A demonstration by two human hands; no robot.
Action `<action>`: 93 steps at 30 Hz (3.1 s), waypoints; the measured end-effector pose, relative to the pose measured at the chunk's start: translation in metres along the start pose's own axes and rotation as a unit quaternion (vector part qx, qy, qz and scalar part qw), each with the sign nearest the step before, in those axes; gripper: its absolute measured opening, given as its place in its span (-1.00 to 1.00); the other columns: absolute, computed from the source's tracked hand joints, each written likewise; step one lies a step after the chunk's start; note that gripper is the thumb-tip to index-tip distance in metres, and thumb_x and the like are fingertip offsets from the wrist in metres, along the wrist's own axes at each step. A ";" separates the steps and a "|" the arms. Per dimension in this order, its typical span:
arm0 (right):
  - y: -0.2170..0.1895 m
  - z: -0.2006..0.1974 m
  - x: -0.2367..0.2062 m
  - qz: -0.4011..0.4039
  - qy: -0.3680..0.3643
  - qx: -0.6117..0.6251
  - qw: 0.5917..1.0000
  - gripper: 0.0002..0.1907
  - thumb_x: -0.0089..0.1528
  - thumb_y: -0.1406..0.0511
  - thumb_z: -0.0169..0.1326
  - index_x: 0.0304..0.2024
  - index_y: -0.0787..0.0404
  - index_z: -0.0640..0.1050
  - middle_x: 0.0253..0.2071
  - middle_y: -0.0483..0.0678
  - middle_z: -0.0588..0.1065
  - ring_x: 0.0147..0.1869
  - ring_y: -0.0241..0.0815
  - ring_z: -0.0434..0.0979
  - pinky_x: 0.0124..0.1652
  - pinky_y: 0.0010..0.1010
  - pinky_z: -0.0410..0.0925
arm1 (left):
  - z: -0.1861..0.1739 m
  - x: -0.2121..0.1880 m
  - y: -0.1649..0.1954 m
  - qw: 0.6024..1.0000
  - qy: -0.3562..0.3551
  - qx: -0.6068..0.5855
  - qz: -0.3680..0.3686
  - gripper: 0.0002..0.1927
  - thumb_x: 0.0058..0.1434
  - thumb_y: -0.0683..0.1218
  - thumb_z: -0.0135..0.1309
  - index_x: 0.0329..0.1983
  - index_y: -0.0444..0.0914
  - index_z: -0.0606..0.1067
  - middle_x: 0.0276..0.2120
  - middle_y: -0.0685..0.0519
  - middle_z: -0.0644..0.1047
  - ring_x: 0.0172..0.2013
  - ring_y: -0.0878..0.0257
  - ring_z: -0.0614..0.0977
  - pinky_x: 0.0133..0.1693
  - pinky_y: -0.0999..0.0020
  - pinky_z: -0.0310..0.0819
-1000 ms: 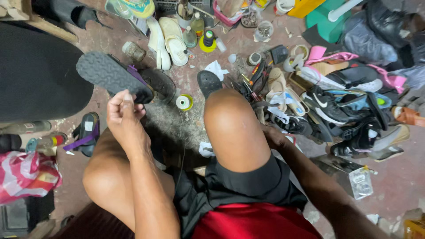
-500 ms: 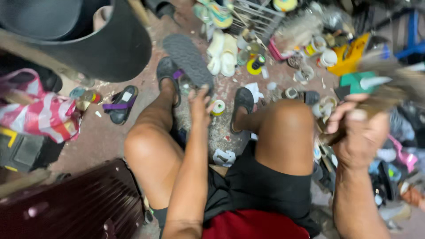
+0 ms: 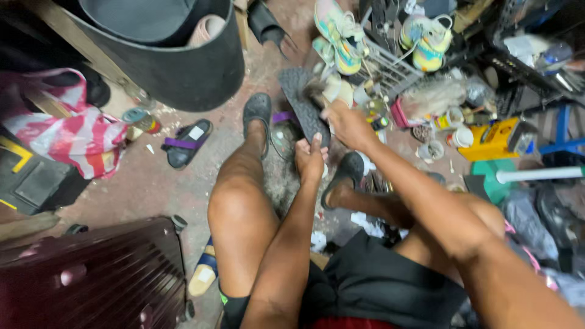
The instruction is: The person sits on the floor repairing sandals. They first work the buckle and strap of a blue sandal on their lap, then pick up a black sandal with a purple strap, apply glue from a squeeze bottle along the sole edge, and press the sole and strap areas together by hand.
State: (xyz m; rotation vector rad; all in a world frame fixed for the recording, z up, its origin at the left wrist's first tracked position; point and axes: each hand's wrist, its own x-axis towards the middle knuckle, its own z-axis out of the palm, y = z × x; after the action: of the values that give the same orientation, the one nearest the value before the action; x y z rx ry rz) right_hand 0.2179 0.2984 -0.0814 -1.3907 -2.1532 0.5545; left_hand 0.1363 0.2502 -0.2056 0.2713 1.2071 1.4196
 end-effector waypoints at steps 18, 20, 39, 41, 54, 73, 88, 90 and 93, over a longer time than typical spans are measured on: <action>0.019 0.007 -0.021 -0.026 -0.022 0.011 0.999 -0.63 0.54 0.12 -0.11 -0.08 0.32 0.48 -0.28 0.09 0.44 -0.23 -0.05 0.41 -0.18 -0.28 0.35 | 0.004 -0.007 -0.010 0.999 0.017 0.037 0.025 -0.65 0.23 -0.02 0.23 -0.26 -0.23 0.28 -0.44 0.14 0.38 -0.52 0.36 0.52 -0.50 0.39 0.48; 0.025 0.004 -0.026 0.057 0.045 0.062 0.995 -0.63 0.52 0.12 -0.18 -0.12 0.29 0.45 -0.32 0.04 0.41 -0.31 -0.10 0.43 -0.25 -0.31 0.34 | 0.007 -0.006 -0.009 0.999 -0.027 0.011 0.028 -0.66 0.24 -0.03 0.23 -0.27 -0.22 0.28 -0.45 0.15 0.34 -0.53 0.38 0.46 -0.52 0.40 0.43; 0.008 0.017 -0.046 0.197 -0.042 0.067 0.977 -0.67 0.46 0.13 -0.07 -0.15 0.29 0.44 -0.40 0.30 0.40 -0.35 0.27 0.41 -0.29 -0.09 0.31 | -0.011 0.000 -0.003 0.997 -0.071 -0.016 0.026 -0.62 0.36 0.00 0.13 -0.04 -0.40 0.34 -0.23 -0.11 0.54 -0.24 0.04 0.71 -0.16 0.26 0.68; 0.002 0.020 -0.052 0.189 0.028 0.091 0.977 -0.70 0.46 0.15 -0.09 -0.12 0.27 0.45 -0.41 0.23 0.42 -0.34 0.19 0.45 -0.31 -0.14 0.30 | -0.013 -0.001 -0.004 0.994 -0.096 -0.035 0.030 -0.60 0.39 -0.01 0.10 -0.01 -0.44 0.31 -0.17 -0.14 0.52 -0.20 -0.01 0.72 -0.12 0.23 0.70; 0.015 0.011 -0.026 0.080 0.090 0.063 0.991 -0.74 0.46 0.23 -0.02 -0.08 0.36 0.43 -0.34 0.24 0.41 -0.26 0.44 0.43 -0.34 -0.05 0.30 | -0.007 0.003 -0.005 0.998 -0.035 -0.046 -0.014 -0.66 0.34 0.00 0.10 -0.13 -0.30 0.25 -0.18 -0.09 0.49 -0.25 0.01 0.71 -0.20 0.20 0.67; 0.008 0.024 -0.045 0.164 0.038 0.081 0.983 -0.73 0.42 0.21 0.00 0.07 0.24 0.42 -0.26 0.33 0.52 -0.16 0.33 0.55 -0.24 0.02 0.38 | 0.003 -0.001 -0.003 0.998 -0.051 -0.040 0.023 -0.59 0.27 0.00 0.21 -0.18 -0.27 0.22 -0.29 0.05 0.41 -0.29 0.12 0.64 -0.20 0.16 0.69; 0.028 0.040 -0.062 0.187 0.043 0.154 0.969 -0.65 0.37 0.14 0.04 0.05 0.25 0.42 -0.35 0.27 0.49 -0.26 0.23 0.56 -0.28 -0.09 0.36 | 0.031 0.105 0.127 0.918 -0.100 0.363 0.125 -0.27 -0.04 0.08 0.43 0.08 -0.45 0.48 -0.14 -0.11 0.68 -0.14 0.12 0.68 -0.03 0.25 0.51; 0.032 0.041 -0.063 0.165 0.046 0.168 0.971 -0.68 0.43 0.13 0.03 -0.01 0.27 0.40 -0.33 0.26 0.48 -0.27 0.22 0.54 -0.25 -0.10 0.37 | 0.033 0.111 0.131 0.941 -0.158 0.298 0.023 -0.34 -0.10 0.00 0.45 -0.01 -0.51 0.58 -0.17 -0.14 0.70 -0.24 0.11 0.69 -0.14 0.22 0.60; 0.036 0.040 -0.068 0.177 0.044 0.119 0.976 -0.69 0.39 0.15 0.07 -0.05 0.28 0.43 -0.39 0.24 0.49 -0.29 0.21 0.52 -0.30 -0.09 0.32 | 0.032 0.116 0.137 0.875 -0.065 0.461 0.133 -0.38 -0.06 -0.03 0.57 -0.06 -0.40 0.51 -0.22 0.00 0.65 -0.23 0.31 0.65 -0.14 0.40 0.49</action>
State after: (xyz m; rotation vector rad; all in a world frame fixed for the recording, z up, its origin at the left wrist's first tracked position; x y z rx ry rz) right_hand 0.2416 0.2475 -0.1474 -1.6344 -1.7130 0.8363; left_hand 0.0456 0.3949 -0.1407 1.2123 1.7109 0.9169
